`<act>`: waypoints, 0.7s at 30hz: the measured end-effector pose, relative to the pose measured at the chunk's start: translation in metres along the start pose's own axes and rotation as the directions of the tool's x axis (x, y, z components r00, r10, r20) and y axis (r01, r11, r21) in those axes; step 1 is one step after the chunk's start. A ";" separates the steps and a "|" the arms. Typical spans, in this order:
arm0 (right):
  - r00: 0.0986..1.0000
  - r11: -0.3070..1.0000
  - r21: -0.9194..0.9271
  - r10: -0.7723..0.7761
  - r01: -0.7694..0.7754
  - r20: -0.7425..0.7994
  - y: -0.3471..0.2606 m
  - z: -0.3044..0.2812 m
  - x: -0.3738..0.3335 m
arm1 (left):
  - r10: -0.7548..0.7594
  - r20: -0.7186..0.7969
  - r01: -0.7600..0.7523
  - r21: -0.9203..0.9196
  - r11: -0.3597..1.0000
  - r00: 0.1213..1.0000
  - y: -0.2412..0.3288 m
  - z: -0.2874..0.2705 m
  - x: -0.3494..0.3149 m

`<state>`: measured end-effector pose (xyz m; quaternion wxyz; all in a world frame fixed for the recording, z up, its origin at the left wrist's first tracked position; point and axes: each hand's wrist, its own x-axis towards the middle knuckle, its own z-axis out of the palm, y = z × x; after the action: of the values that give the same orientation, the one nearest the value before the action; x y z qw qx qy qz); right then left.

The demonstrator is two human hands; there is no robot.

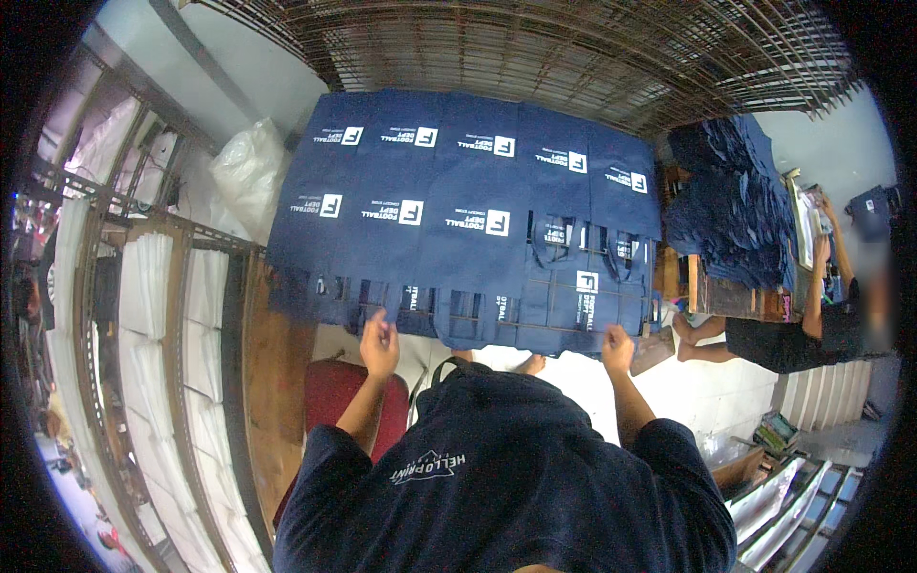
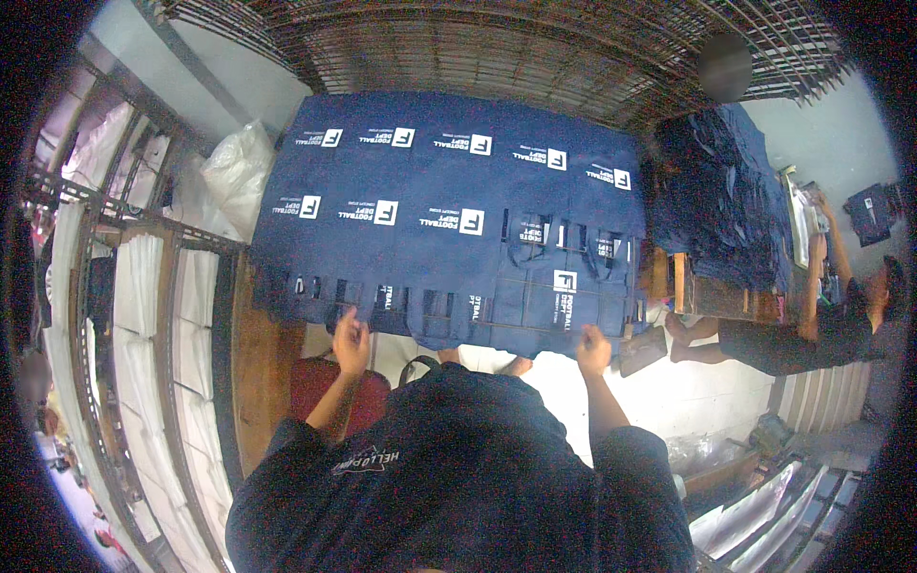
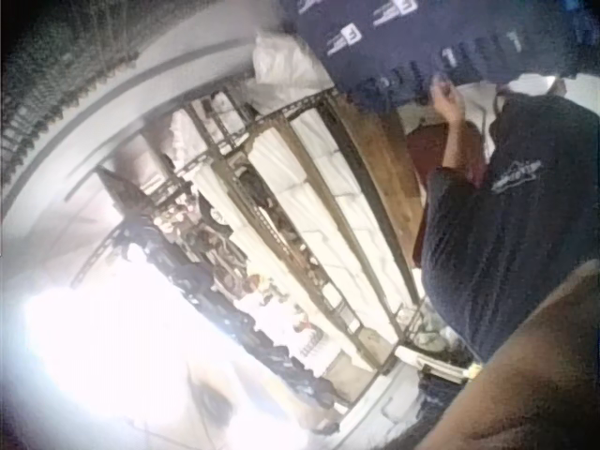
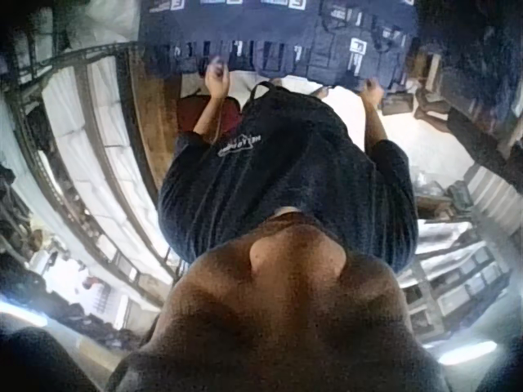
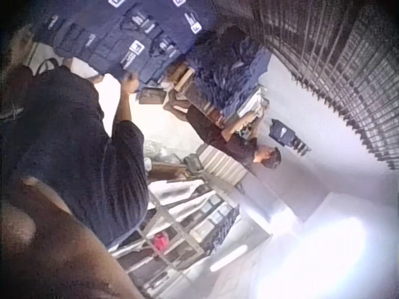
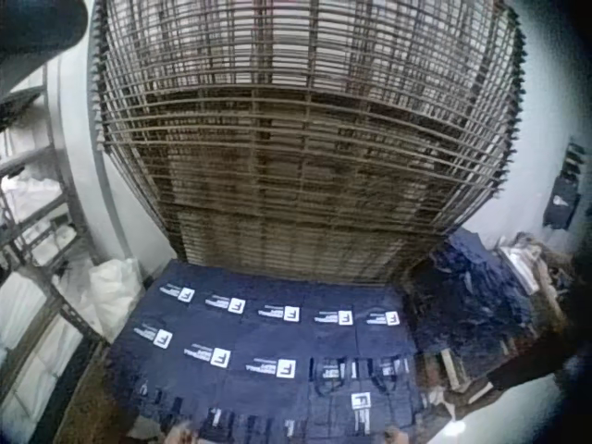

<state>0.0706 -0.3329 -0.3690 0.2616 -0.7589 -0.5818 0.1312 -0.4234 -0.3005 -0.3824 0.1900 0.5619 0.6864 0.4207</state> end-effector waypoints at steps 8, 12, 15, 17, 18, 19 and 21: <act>0.883 0.854 -0.224 0.453 -0.470 -0.123 0.140 -0.047 -0.074 | -0.377 0.438 0.317 0.207 0.926 0.816 -0.047 0.023 -0.096; 0.829 0.882 -0.247 0.464 -0.401 0.311 0.142 -0.054 -0.040 | -0.270 0.593 -0.006 0.421 0.907 0.758 -0.215 0.065 -0.186; 0.813 0.876 -0.225 0.480 -0.426 0.329 0.157 -0.060 -0.027 | -0.484 0.524 0.308 0.390 0.868 0.701 -0.205 0.076 -0.183; 0.838 0.903 -0.145 0.429 -0.404 0.337 0.152 -0.072 -0.008 | -0.560 0.526 0.386 0.410 0.826 0.640 -0.180 0.083 -0.184; 0.860 0.918 -0.117 0.395 -0.378 0.323 0.151 -0.081 0.000 | -0.563 0.533 0.389 0.410 0.825 0.632 -0.166 0.089 -0.182; 0.880 0.932 -0.086 0.360 -0.351 0.309 0.153 -0.088 0.005 | -0.558 0.547 0.383 0.408 0.829 0.624 -0.152 0.096 -0.181; 0.890 0.930 -0.033 0.361 -0.367 0.280 0.166 -0.099 0.006 | -0.525 0.571 0.346 0.399 0.849 0.631 -0.114 0.111 -0.167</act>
<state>0.2576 -0.3824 -0.3778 0.1550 -0.8250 -0.4594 0.2904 -0.3620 -0.4169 -0.5716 0.4438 0.5082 0.7368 0.0442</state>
